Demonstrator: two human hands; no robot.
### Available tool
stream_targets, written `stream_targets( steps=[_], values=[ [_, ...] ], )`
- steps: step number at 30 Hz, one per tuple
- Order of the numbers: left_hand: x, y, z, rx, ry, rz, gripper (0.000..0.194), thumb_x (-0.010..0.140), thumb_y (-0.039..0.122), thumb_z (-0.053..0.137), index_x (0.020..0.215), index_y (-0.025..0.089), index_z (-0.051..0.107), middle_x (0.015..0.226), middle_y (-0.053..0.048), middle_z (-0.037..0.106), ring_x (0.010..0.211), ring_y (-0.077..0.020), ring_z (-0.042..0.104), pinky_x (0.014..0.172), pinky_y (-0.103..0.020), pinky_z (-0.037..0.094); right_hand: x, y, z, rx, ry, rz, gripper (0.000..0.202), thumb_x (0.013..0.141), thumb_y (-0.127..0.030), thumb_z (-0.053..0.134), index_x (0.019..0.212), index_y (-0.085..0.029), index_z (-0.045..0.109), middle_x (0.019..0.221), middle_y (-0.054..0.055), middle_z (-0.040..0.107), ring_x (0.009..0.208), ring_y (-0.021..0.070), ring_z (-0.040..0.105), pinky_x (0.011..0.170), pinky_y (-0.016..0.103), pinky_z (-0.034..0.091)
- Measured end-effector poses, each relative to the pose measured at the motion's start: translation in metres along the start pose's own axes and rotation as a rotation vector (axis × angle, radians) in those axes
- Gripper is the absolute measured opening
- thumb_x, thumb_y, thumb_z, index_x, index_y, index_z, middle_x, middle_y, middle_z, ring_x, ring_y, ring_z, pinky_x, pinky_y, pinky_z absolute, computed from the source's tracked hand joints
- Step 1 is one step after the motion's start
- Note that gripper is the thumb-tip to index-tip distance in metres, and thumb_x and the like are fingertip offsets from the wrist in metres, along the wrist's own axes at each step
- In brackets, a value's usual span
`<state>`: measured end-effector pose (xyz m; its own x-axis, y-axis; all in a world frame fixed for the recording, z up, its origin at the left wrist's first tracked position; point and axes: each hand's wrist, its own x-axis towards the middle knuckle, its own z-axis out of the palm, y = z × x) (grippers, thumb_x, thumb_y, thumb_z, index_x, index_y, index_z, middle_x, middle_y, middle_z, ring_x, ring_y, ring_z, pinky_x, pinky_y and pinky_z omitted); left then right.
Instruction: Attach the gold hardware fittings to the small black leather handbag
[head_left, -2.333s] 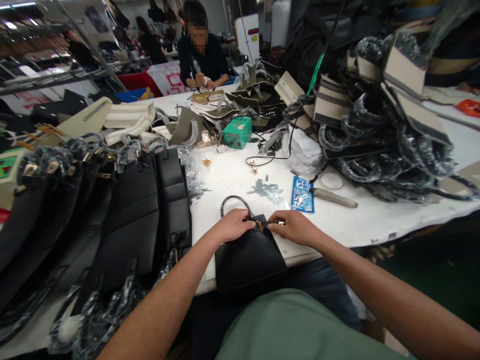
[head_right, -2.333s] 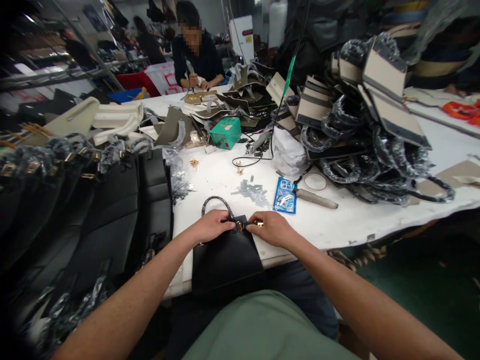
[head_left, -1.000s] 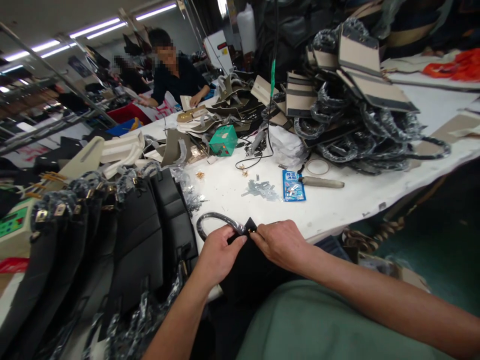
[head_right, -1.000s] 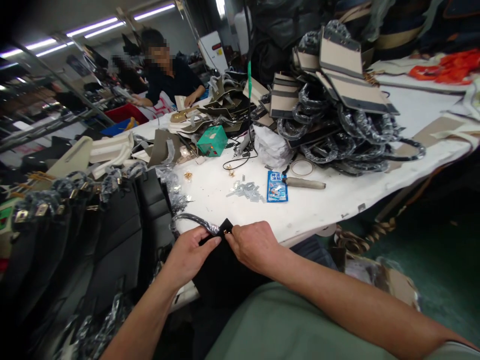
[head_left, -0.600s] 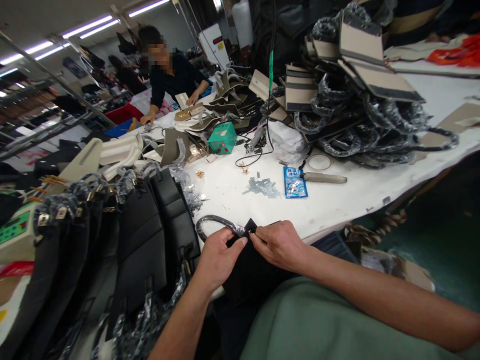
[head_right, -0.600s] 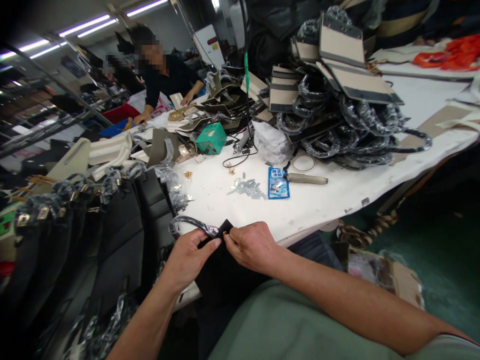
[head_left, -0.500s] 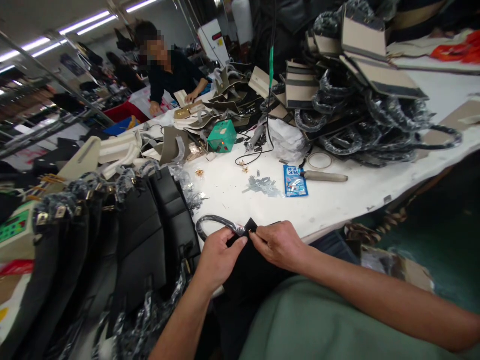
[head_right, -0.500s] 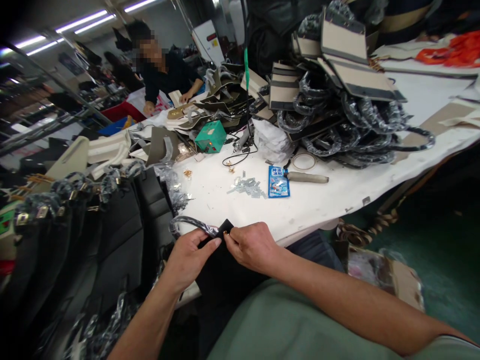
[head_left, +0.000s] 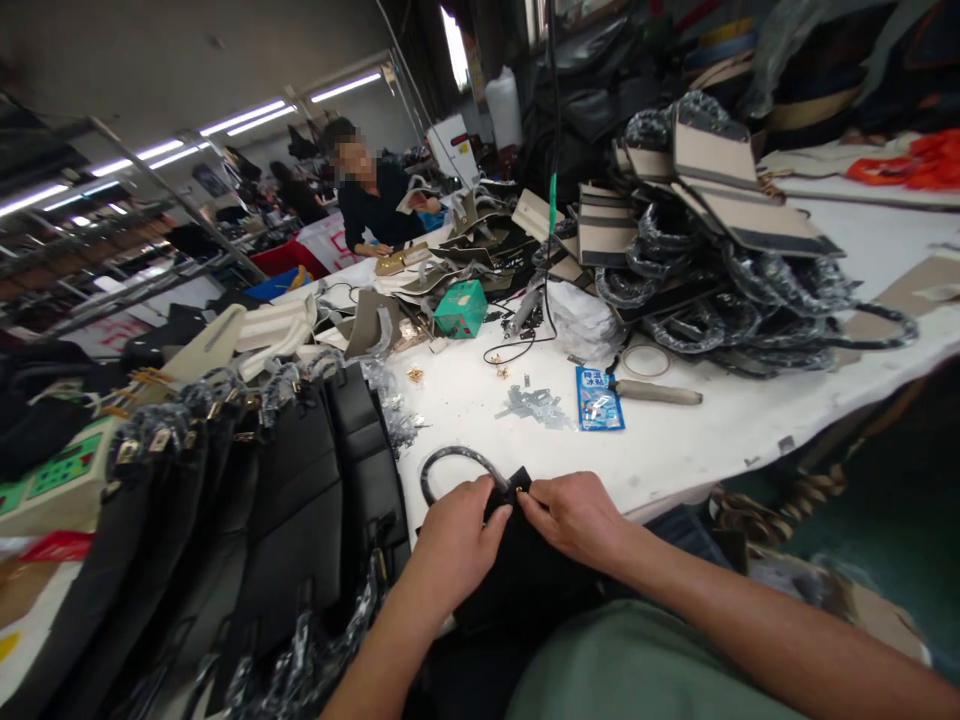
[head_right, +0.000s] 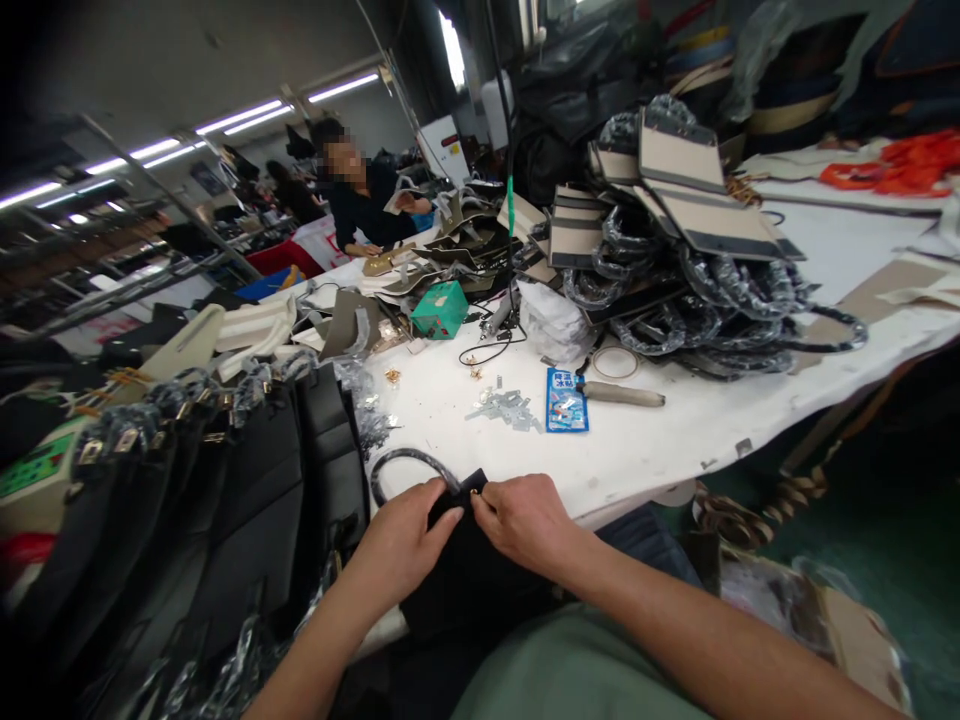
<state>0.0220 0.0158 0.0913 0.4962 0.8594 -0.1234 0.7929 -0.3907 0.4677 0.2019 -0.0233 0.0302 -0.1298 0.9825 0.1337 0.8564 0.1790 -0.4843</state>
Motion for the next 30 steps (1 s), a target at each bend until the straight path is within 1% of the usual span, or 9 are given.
stream_targets(
  steps=[2, 5, 8, 11, 14, 18, 22, 28, 30],
  values=[
    [-0.005, 0.001, 0.0, 0.06, 0.126, 0.095, 0.03, 0.09, 0.034, 0.054, 0.117, 0.023, 0.063, 0.111, -0.012, 0.07, 0.105, -0.0298, 0.064, 0.094, -0.043, 0.048, 0.006, 0.005, -0.004, -0.057, -0.024, 0.019, 0.042, 0.099, -0.038, 0.044, 0.068, -0.022, 0.067, 0.065, 0.003, 0.072, 0.057, 0.0154, 0.063, 0.055, 0.031, 0.021],
    [-0.022, -0.009, 0.012, 0.02, 0.444, 0.204, 0.044, 0.088, 0.032, 0.06, 0.13, 0.027, 0.054, 0.127, -0.009, 0.063, 0.125, -0.0266, 0.053, 0.11, -0.041, 0.039, 0.013, 0.014, -0.005, -0.119, -0.071, 0.064, 0.045, 0.1, -0.039, 0.042, 0.068, -0.022, 0.068, 0.069, 0.004, 0.073, 0.063, 0.0179, 0.065, 0.056, 0.03, 0.023],
    [-0.041, -0.033, 0.036, -0.006, 0.616, 0.012, 0.068, 0.078, 0.036, 0.072, 0.139, 0.024, 0.044, 0.134, -0.013, 0.056, 0.13, -0.0304, 0.048, 0.111, -0.047, 0.038, 0.018, 0.021, -0.005, -0.157, -0.114, 0.089, 0.045, 0.099, -0.04, 0.041, 0.068, -0.022, 0.069, 0.071, 0.005, 0.073, 0.066, 0.0197, 0.066, 0.057, 0.03, 0.026],
    [-0.048, -0.057, 0.058, -0.14, 0.514, -0.292, 0.095, 0.068, 0.042, 0.078, 0.146, 0.016, 0.033, 0.14, -0.019, 0.049, 0.131, -0.0345, 0.046, 0.11, -0.051, 0.038, 0.027, 0.02, -0.006, -0.18, -0.141, 0.081, 0.046, 0.099, -0.042, 0.041, 0.069, -0.022, 0.068, 0.073, 0.006, 0.073, 0.068, 0.0206, 0.066, 0.056, 0.03, 0.026],
    [-0.039, -0.069, 0.065, -0.344, 0.43, -0.471, 0.102, 0.068, 0.047, 0.077, 0.15, 0.014, 0.027, 0.131, -0.019, 0.056, 0.122, -0.0339, 0.054, 0.106, -0.05, 0.041, 0.043, 0.012, -0.011, -0.193, -0.148, 0.065, 0.046, 0.099, -0.042, 0.04, 0.068, -0.022, 0.068, 0.071, 0.006, 0.072, 0.068, 0.0207, 0.066, 0.056, 0.03, 0.025],
    [-0.013, -0.071, 0.06, -0.682, 0.529, -0.531, 0.094, 0.073, 0.049, 0.074, 0.149, 0.017, 0.028, 0.121, -0.014, 0.063, 0.109, -0.0271, 0.063, 0.099, -0.042, 0.046, 0.064, 0.007, -0.011, -0.21, -0.14, 0.052, 0.046, 0.099, -0.042, 0.041, 0.068, -0.021, 0.067, 0.071, 0.006, 0.071, 0.07, 0.0209, 0.065, 0.056, 0.03, 0.026],
    [0.004, -0.069, 0.056, -1.019, 0.562, -0.611, 0.08, 0.073, 0.045, 0.076, 0.139, 0.015, 0.042, 0.132, -0.017, 0.059, 0.118, -0.0247, 0.06, 0.1, -0.034, 0.047, 0.074, 0.015, -0.003, -0.164, -0.176, 0.079, 0.045, 0.098, -0.041, 0.042, 0.066, -0.021, 0.065, 0.07, 0.005, 0.07, 0.07, 0.0202, 0.063, 0.056, 0.028, 0.027],
    [0.011, -0.073, 0.05, -1.447, 0.316, -0.509, 0.054, 0.08, 0.059, 0.065, 0.112, 0.016, 0.066, 0.104, -0.012, 0.075, 0.098, -0.0273, 0.07, 0.088, -0.038, 0.054, 0.099, 0.038, -0.006, 0.06, -0.336, 0.14, 0.047, 0.096, -0.05, 0.044, 0.066, -0.021, 0.065, 0.054, -0.002, 0.063, 0.052, 0.0138, 0.059, 0.054, 0.024, 0.034],
    [0.013, -0.076, 0.049, -1.528, 0.294, -0.548, 0.055, 0.079, 0.061, 0.065, 0.111, 0.017, 0.067, 0.101, -0.011, 0.076, 0.094, -0.0278, 0.072, 0.085, -0.039, 0.056, 0.123, 0.047, -0.011, 0.114, -0.273, 0.185, 0.043, 0.094, -0.054, 0.047, 0.073, -0.022, 0.067, 0.056, -0.002, 0.065, 0.054, 0.0141, 0.06, 0.056, 0.023, 0.036]
  ],
)
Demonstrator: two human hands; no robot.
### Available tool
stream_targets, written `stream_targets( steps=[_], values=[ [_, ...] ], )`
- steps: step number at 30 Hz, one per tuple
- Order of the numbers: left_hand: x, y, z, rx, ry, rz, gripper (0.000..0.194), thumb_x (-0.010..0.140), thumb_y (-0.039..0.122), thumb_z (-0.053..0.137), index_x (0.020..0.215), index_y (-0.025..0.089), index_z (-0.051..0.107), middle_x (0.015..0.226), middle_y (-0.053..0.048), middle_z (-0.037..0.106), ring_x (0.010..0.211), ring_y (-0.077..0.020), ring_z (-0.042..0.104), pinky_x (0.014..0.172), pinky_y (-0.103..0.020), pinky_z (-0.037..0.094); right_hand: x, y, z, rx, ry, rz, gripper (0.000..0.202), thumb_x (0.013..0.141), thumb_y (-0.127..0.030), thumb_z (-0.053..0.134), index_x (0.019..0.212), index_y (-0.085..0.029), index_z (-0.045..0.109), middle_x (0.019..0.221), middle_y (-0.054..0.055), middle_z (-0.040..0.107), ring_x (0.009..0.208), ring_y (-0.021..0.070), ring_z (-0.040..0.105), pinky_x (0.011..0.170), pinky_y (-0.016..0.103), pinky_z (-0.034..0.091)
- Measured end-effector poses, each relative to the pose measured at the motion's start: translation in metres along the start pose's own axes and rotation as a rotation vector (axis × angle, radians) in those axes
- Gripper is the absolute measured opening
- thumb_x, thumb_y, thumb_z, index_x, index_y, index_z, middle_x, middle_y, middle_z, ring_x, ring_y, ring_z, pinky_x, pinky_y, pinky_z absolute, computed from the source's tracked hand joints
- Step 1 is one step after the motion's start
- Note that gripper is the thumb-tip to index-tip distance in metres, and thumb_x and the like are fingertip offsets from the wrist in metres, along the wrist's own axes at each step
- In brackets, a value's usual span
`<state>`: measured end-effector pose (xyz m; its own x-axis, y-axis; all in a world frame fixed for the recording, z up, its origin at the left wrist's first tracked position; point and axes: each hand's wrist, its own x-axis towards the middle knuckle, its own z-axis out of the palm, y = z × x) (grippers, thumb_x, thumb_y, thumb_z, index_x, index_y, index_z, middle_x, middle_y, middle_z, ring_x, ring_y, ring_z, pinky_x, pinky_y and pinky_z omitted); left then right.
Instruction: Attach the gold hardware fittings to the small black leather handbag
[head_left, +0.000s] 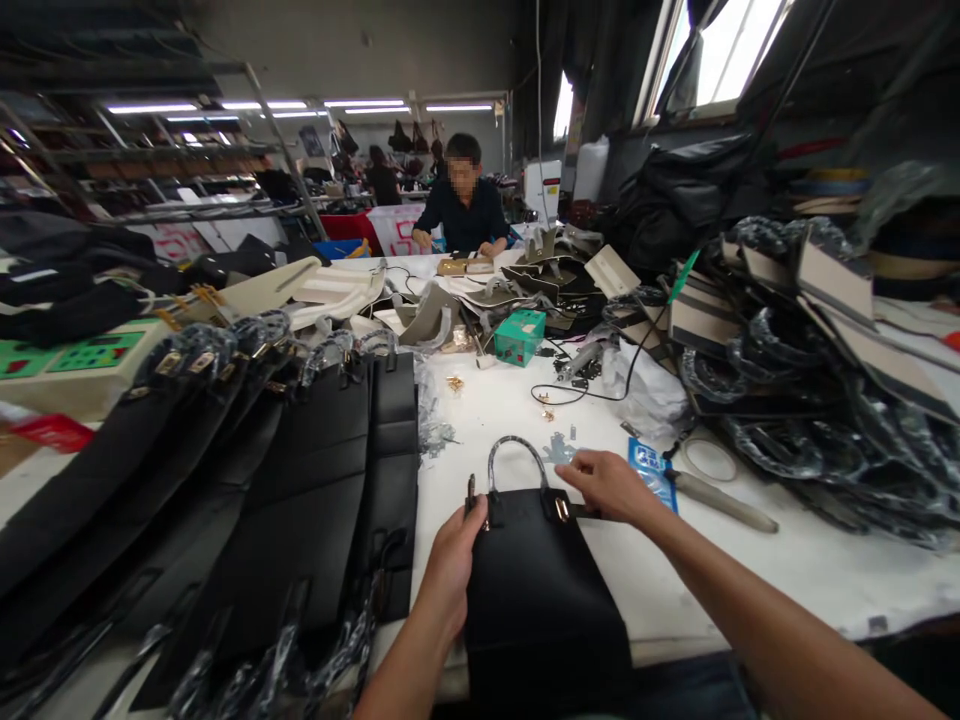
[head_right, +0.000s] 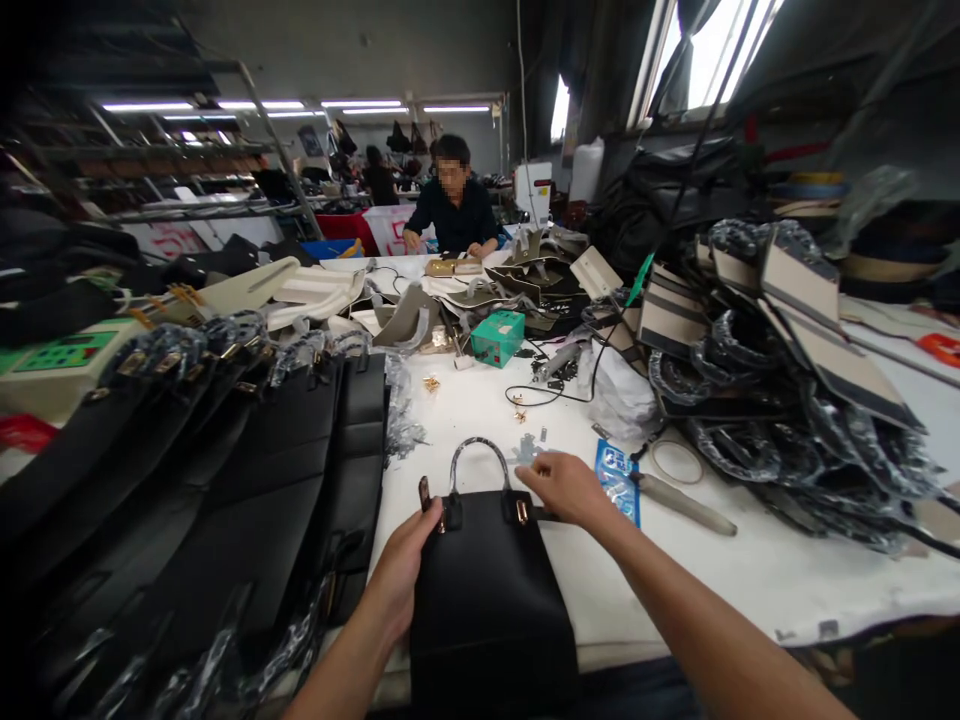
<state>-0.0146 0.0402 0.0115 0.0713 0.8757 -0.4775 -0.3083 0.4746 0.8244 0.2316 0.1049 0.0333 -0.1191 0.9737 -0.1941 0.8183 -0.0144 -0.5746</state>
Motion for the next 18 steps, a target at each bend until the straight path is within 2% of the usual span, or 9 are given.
stream_targets(
  steps=[3, 5, 8, 11, 14, 18],
  values=[
    [0.003, 0.0, -0.002, -0.09, 0.011, -0.045, 0.055, 0.079, 0.062, 0.064, 0.113, 0.018, 0.067, 0.095, -0.011, 0.077, 0.088, -0.0284, 0.073, 0.083, -0.041, 0.056, 0.044, 0.006, -0.014, -0.053, 0.182, 0.029, 0.032, 0.093, -0.049, 0.05, 0.094, -0.023, 0.071, 0.074, 0.0, 0.071, 0.068, 0.0161, 0.064, 0.06, 0.024, 0.037],
    [0.004, 0.0, -0.004, -0.147, 0.021, -0.058, 0.054, 0.081, 0.061, 0.063, 0.111, 0.017, 0.067, 0.092, -0.011, 0.077, 0.088, -0.029, 0.073, 0.083, -0.042, 0.057, 0.073, 0.009, -0.016, -0.079, 0.198, 0.037, 0.031, 0.094, -0.043, 0.049, 0.106, -0.023, 0.07, 0.083, 0.001, 0.073, 0.072, 0.0163, 0.064, 0.061, 0.025, 0.036],
    [0.002, -0.003, -0.006, -0.202, 0.058, -0.066, 0.051, 0.081, 0.058, 0.064, 0.11, 0.016, 0.068, 0.09, -0.011, 0.077, 0.089, -0.0292, 0.073, 0.083, -0.042, 0.057, 0.104, 0.012, -0.009, -0.123, 0.187, 0.032, 0.031, 0.092, -0.04, 0.053, 0.11, -0.023, 0.071, 0.087, 0.003, 0.073, 0.074, 0.0172, 0.063, 0.06, 0.025, 0.035],
    [0.001, -0.005, -0.006, -0.215, 0.108, -0.065, 0.052, 0.081, 0.056, 0.066, 0.114, 0.016, 0.067, 0.091, -0.011, 0.077, 0.09, -0.0287, 0.073, 0.084, -0.042, 0.056, 0.115, 0.014, 0.002, -0.168, 0.193, 0.021, 0.03, 0.089, -0.039, 0.057, 0.11, -0.026, 0.072, 0.089, 0.004, 0.072, 0.077, 0.0194, 0.062, 0.06, 0.026, 0.034],
    [0.002, -0.007, -0.004, -0.207, 0.138, -0.034, 0.053, 0.08, 0.056, 0.067, 0.114, 0.015, 0.066, 0.099, -0.012, 0.076, 0.092, -0.0277, 0.072, 0.087, -0.04, 0.055, 0.115, 0.015, 0.01, -0.184, 0.227, 0.0, 0.027, 0.088, -0.038, 0.057, 0.107, -0.028, 0.074, 0.1, 0.005, 0.071, 0.087, 0.0214, 0.062, 0.066, 0.028, 0.037],
    [0.003, -0.009, -0.004, -0.176, 0.144, 0.029, 0.056, 0.081, 0.059, 0.064, 0.115, 0.014, 0.066, 0.106, -0.013, 0.075, 0.098, -0.0284, 0.07, 0.091, -0.04, 0.053, 0.103, 0.009, 0.005, -0.107, 0.28, -0.057, 0.021, 0.086, -0.032, 0.059, 0.095, -0.025, 0.076, 0.106, 0.006, 0.07, 0.094, 0.0233, 0.062, 0.078, 0.032, 0.042]
  ],
)
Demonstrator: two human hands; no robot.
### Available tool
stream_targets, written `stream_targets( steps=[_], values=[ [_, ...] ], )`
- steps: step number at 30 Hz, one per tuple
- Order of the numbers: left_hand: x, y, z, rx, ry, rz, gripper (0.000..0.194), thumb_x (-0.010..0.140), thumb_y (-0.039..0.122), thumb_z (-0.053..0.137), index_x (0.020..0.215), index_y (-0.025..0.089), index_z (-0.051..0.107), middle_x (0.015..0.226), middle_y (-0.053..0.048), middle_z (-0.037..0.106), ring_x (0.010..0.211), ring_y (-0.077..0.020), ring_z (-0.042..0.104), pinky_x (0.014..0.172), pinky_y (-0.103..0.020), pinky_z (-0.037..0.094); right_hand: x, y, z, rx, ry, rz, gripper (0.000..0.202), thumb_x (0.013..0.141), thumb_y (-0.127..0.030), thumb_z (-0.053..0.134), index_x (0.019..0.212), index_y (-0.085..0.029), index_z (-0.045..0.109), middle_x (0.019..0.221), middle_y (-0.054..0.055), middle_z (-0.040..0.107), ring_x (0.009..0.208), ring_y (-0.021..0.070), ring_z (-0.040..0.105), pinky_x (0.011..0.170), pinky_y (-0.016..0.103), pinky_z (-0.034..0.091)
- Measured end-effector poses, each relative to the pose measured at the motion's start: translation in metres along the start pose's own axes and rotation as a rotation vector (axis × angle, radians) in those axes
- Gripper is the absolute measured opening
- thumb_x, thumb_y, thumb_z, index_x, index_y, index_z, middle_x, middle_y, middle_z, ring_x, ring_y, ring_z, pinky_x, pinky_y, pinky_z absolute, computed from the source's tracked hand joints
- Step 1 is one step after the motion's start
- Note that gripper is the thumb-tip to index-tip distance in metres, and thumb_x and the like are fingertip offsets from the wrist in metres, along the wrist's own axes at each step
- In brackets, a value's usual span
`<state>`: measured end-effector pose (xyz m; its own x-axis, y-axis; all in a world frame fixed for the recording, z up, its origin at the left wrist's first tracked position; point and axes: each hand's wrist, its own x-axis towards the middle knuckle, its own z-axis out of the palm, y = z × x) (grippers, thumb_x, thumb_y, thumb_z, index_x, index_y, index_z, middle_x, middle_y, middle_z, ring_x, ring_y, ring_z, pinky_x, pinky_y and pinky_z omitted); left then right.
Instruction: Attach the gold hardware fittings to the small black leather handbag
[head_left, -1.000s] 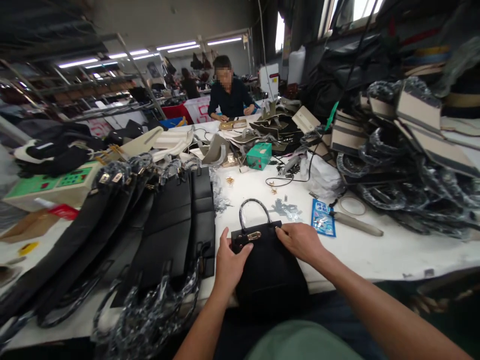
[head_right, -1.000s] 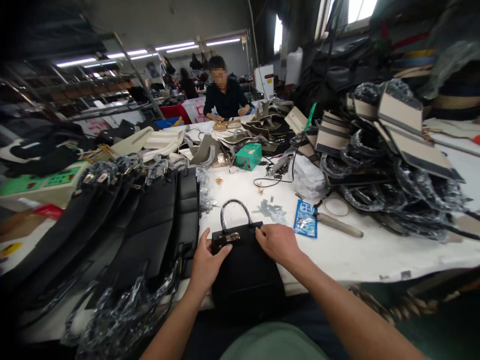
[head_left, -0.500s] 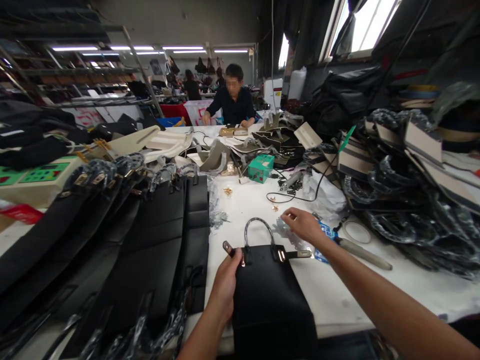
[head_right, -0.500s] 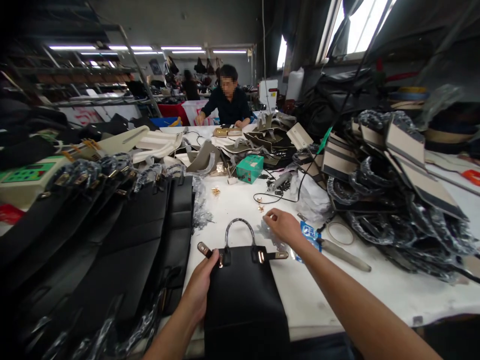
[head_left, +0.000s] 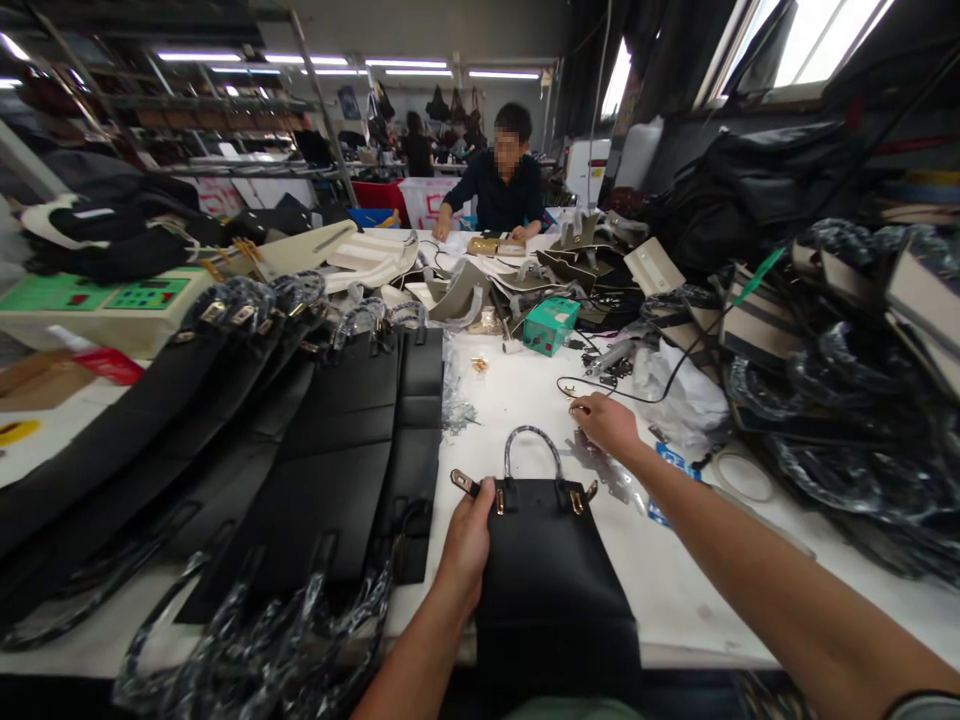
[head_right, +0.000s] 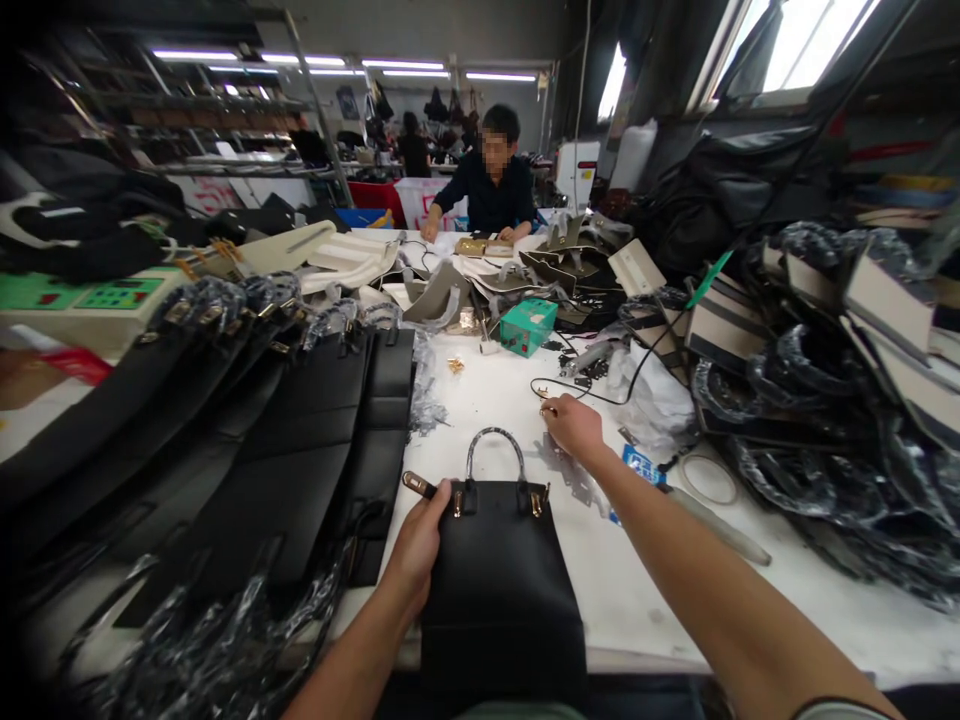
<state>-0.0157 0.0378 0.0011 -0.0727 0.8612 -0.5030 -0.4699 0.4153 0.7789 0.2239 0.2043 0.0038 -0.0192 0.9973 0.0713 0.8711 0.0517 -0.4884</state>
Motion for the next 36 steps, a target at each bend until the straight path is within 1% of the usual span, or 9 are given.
stream_targets(
  steps=[6, 10, 15, 17, 20, 23, 27, 31, 36],
  values=[
    [0.005, -0.009, 0.0, 0.219, 0.087, 0.212, 0.057, 0.084, 0.061, 0.058, 0.118, 0.016, 0.067, 0.128, -0.014, 0.066, 0.126, -0.0318, 0.055, 0.109, -0.043, 0.038, -0.056, -0.052, -0.041, 0.398, 0.052, -0.08, 0.028, 0.091, -0.04, 0.053, 0.102, -0.021, 0.071, 0.105, 0.005, 0.071, 0.091, 0.019, 0.066, 0.075, 0.029, 0.053],
    [0.006, -0.017, 0.006, 0.361, 0.128, 0.408, 0.049, 0.092, 0.051, 0.051, 0.127, 0.019, 0.061, 0.137, -0.012, 0.059, 0.132, -0.0258, 0.049, 0.115, -0.04, 0.029, -0.124, -0.093, -0.038, 1.029, -0.233, -0.028, 0.031, 0.085, -0.045, 0.067, 0.098, -0.017, 0.07, 0.085, 0.007, 0.073, 0.081, 0.0218, 0.069, 0.068, 0.031, 0.054],
    [-0.007, -0.025, 0.005, 0.395, 0.115, 0.523, 0.034, 0.093, 0.043, 0.049, 0.107, 0.019, 0.069, 0.136, -0.01, 0.059, 0.125, -0.024, 0.053, 0.111, -0.039, 0.035, -0.176, -0.111, -0.027, 1.068, -0.365, 0.025, 0.033, 0.085, -0.046, 0.067, 0.1, -0.017, 0.07, 0.084, 0.005, 0.072, 0.072, 0.0195, 0.069, 0.059, 0.027, 0.051],
    [-0.014, -0.026, 0.002, 0.35, 0.101, 0.534, 0.031, 0.092, 0.041, 0.051, 0.106, 0.021, 0.07, 0.142, -0.007, 0.055, 0.128, -0.0233, 0.05, 0.111, -0.038, 0.034, -0.182, -0.112, -0.029, 1.084, -0.387, 0.03, 0.032, 0.085, -0.046, 0.067, 0.1, -0.018, 0.068, 0.084, 0.004, 0.071, 0.069, 0.0184, 0.069, 0.056, 0.025, 0.049],
    [-0.022, -0.023, -0.003, 0.267, 0.017, 0.496, 0.031, 0.091, 0.041, 0.054, 0.106, 0.02, 0.071, 0.127, -0.007, 0.066, 0.122, -0.024, 0.056, 0.11, -0.039, 0.036, -0.184, -0.108, -0.021, 1.125, -0.402, 0.069, 0.03, 0.085, -0.045, 0.067, 0.094, -0.017, 0.065, 0.08, 0.004, 0.07, 0.066, 0.0173, 0.068, 0.053, 0.023, 0.048],
    [-0.023, -0.021, -0.01, 0.219, -0.057, 0.429, 0.033, 0.091, 0.043, 0.055, 0.104, 0.018, 0.072, 0.114, -0.008, 0.072, 0.115, -0.0251, 0.061, 0.107, -0.041, 0.038, -0.183, -0.099, 0.004, 1.076, -0.37, 0.122, 0.03, 0.086, -0.046, 0.066, 0.091, -0.016, 0.065, 0.081, 0.005, 0.071, 0.067, 0.0178, 0.069, 0.054, 0.024, 0.049],
    [-0.018, -0.024, -0.019, 0.278, -0.118, 0.411, 0.033, 0.083, 0.041, 0.067, 0.107, 0.019, 0.072, 0.119, -0.009, 0.07, 0.116, -0.0257, 0.061, 0.107, -0.039, 0.04, -0.179, -0.09, 0.032, 1.019, -0.274, 0.108, 0.031, 0.088, -0.046, 0.063, 0.094, -0.017, 0.069, 0.079, 0.005, 0.071, 0.066, 0.0172, 0.067, 0.056, 0.025, 0.051],
    [-0.013, -0.03, -0.02, 0.366, -0.109, 0.475, 0.032, 0.078, 0.037, 0.074, 0.106, 0.022, 0.072, 0.122, -0.007, 0.067, 0.118, -0.024, 0.059, 0.107, -0.037, 0.04, -0.174, -0.091, 0.034, 0.96, -0.244, 0.069, 0.03, 0.09, -0.046, 0.06, 0.094, -0.019, 0.072, 0.072, 0.002, 0.069, 0.063, 0.0164, 0.064, 0.055, 0.025, 0.052],
    [-0.013, -0.03, -0.015, 0.259, -0.083, 0.406, 0.032, 0.077, 0.036, 0.075, 0.105, 0.022, 0.069, 0.108, -0.006, 0.072, 0.105, -0.0218, 0.065, 0.099, -0.036, 0.047, -0.173, -0.091, 0.027, 1.0, -0.307, 0.02, 0.03, 0.091, -0.044, 0.058, 0.104, -0.021, 0.073, 0.087, 0.005, 0.073, 0.075, 0.0192, 0.068, 0.06, 0.028, 0.056]
  ],
)
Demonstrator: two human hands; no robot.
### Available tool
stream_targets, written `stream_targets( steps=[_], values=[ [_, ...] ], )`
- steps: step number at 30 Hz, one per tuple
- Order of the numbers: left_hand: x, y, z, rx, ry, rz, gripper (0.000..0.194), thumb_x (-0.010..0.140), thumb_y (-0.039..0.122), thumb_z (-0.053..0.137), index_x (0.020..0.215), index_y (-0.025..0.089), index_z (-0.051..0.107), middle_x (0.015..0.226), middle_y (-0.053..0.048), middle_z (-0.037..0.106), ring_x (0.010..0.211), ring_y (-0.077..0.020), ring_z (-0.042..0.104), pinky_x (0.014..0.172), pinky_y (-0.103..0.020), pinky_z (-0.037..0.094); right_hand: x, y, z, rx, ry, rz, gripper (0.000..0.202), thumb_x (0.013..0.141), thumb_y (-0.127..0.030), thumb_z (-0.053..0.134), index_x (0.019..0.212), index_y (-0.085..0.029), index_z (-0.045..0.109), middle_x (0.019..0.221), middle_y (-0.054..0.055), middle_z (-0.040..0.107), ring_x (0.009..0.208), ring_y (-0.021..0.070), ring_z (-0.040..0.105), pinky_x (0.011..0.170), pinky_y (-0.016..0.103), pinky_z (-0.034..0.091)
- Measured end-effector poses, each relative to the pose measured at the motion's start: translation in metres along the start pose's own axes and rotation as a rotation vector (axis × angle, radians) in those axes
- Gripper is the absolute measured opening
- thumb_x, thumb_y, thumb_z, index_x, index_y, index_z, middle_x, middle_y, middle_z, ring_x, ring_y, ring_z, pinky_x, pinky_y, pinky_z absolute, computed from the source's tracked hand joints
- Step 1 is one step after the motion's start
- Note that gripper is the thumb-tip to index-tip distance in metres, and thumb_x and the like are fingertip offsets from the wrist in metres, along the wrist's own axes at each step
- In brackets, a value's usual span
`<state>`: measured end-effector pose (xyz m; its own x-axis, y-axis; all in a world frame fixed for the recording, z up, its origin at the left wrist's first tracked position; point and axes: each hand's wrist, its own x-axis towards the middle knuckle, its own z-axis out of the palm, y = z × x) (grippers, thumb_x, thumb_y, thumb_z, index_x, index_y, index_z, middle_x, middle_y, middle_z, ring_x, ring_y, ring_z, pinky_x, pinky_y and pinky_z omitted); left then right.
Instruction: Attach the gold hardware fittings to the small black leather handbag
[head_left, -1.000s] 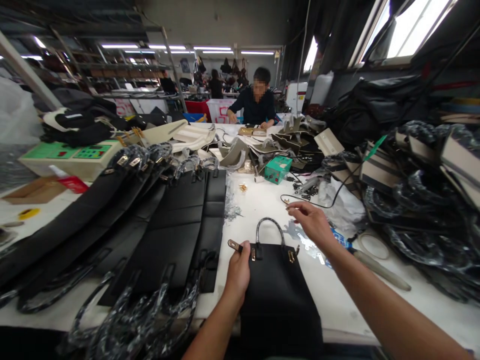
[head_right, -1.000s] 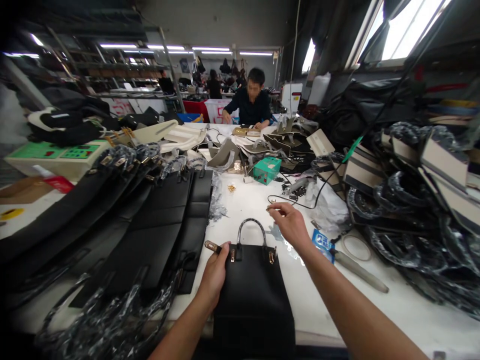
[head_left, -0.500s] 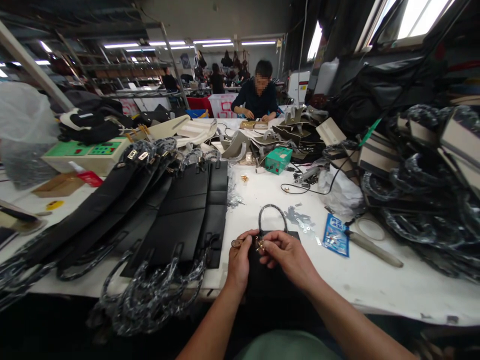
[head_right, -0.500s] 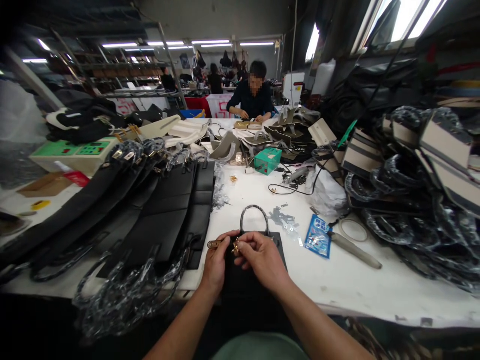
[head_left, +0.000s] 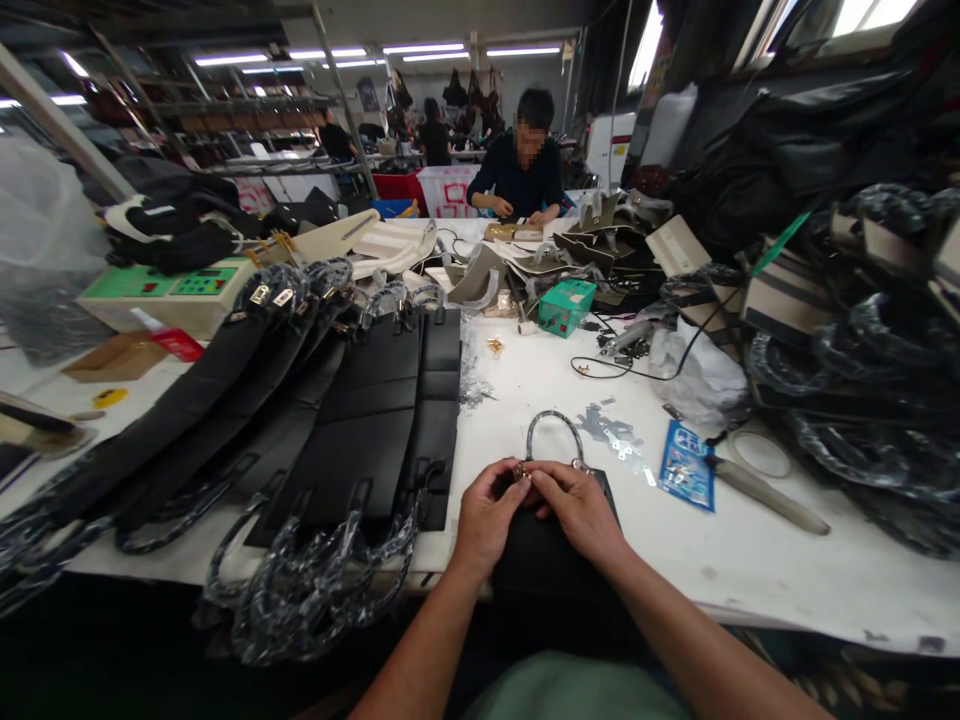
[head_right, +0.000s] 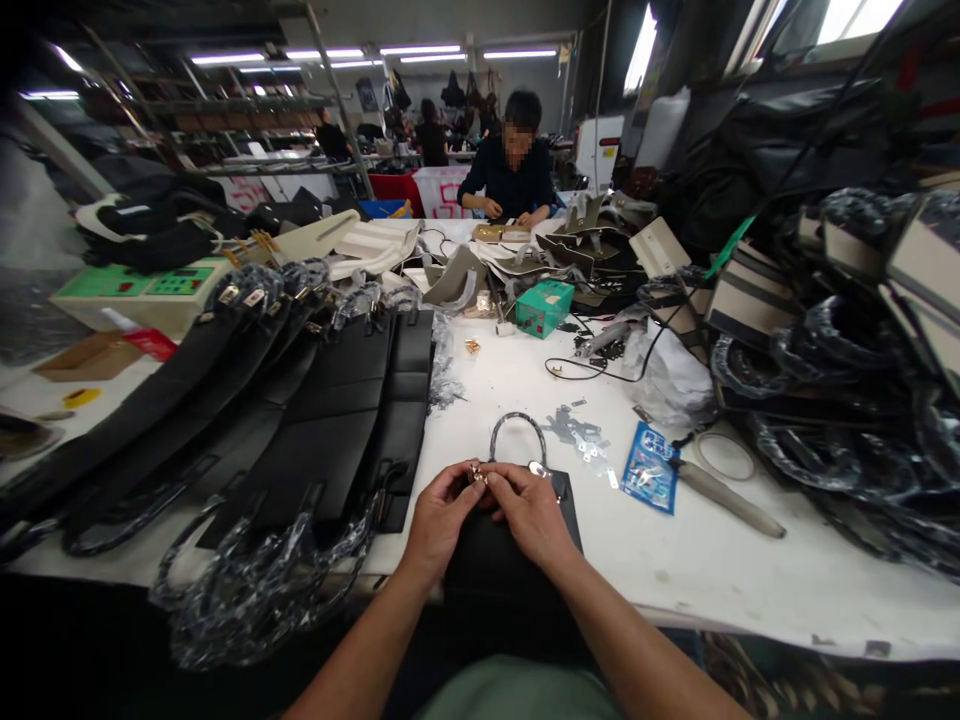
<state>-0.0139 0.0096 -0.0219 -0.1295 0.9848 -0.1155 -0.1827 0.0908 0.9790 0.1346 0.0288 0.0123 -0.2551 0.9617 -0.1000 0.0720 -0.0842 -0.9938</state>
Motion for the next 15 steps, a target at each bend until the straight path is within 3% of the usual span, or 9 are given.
stream_targets(
  steps=[7, 11, 15],
  values=[
    [0.0001, 0.0081, -0.0028, 0.058, -0.051, -0.013, 0.037, 0.085, 0.043, 0.065, 0.114, 0.021, 0.068, 0.121, -0.008, 0.069, 0.115, -0.0235, 0.061, 0.105, -0.037, 0.042, 0.0009, 0.0001, -0.0023, 0.04, -0.032, 0.053, 0.029, 0.084, -0.043, 0.068, 0.098, -0.018, 0.072, 0.079, 0.004, 0.071, 0.071, 0.0177, 0.067, 0.06, 0.027, 0.053],
    [0.0021, 0.0068, -0.0059, 0.114, -0.11, 0.005, 0.037, 0.09, 0.043, 0.058, 0.119, 0.021, 0.067, 0.131, -0.009, 0.063, 0.123, -0.0249, 0.056, 0.11, -0.039, 0.038, 0.0043, -0.0012, -0.0015, 0.09, -0.033, 0.047, 0.033, 0.083, -0.042, 0.071, 0.107, -0.019, 0.068, 0.081, 0.002, 0.068, 0.07, 0.0157, 0.065, 0.057, 0.024, 0.05],
    [0.0004, 0.0075, -0.0049, 0.057, -0.103, -0.026, 0.037, 0.09, 0.042, 0.059, 0.117, 0.02, 0.066, 0.123, -0.009, 0.067, 0.118, -0.0252, 0.059, 0.106, -0.039, 0.041, 0.0056, -0.0021, 0.0039, 0.024, -0.028, 0.068, 0.036, 0.082, -0.047, 0.07, 0.105, -0.02, 0.07, 0.083, 0.004, 0.072, 0.074, 0.0202, 0.067, 0.059, 0.028, 0.053]
  ],
)
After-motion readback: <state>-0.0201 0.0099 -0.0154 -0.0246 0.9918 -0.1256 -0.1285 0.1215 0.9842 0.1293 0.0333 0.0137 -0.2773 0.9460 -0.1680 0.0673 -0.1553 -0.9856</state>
